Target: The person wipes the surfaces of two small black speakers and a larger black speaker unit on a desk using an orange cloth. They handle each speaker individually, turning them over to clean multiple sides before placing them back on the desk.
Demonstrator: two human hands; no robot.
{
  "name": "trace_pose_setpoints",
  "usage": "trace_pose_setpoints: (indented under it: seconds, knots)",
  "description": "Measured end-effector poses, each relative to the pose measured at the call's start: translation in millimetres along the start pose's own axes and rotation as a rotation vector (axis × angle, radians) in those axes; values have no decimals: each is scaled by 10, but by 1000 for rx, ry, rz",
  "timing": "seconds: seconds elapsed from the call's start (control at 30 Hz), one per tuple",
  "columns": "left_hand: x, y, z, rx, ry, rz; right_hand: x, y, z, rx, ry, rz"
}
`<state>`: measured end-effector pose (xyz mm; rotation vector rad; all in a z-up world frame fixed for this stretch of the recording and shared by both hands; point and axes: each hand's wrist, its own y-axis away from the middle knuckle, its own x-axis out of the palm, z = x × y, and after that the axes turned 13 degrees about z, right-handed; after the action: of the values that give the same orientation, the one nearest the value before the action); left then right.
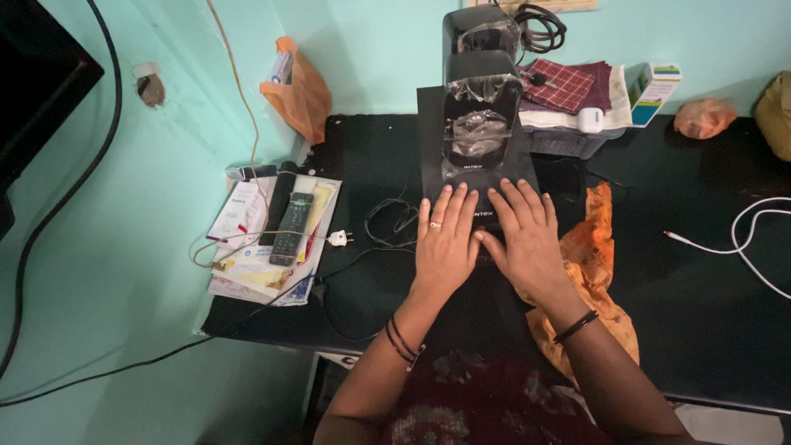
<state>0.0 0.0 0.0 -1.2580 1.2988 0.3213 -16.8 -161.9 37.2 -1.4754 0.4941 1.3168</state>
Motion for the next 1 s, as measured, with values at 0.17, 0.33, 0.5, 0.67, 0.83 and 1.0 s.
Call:
trace_pose_setpoints:
  seconds: [0.17, 0.33, 0.5, 0.67, 0.83, 1.0]
  knots:
    - [-4, 3, -13, -5, 6, -20, -28, -2, 22, -2, -2, -1]
    - [-1, 1, -12, 1, 5, -25, -29, -5, 24, 1, -7, 2]
    - [-3, -3, -15, 0, 10, -26, -29, -9, 25, 7, -12, 11]
    - [-26, -8, -22, -1, 10, -22, -55, -16, 42, 3, -14, 5]
    - [-108, -3, -27, -3, 45, -5, -26, 34, 4, 9, -69, -42]
    - [-281, -22, 49, -3, 125, -36, 203, 476, -306, 127, -88, -193]
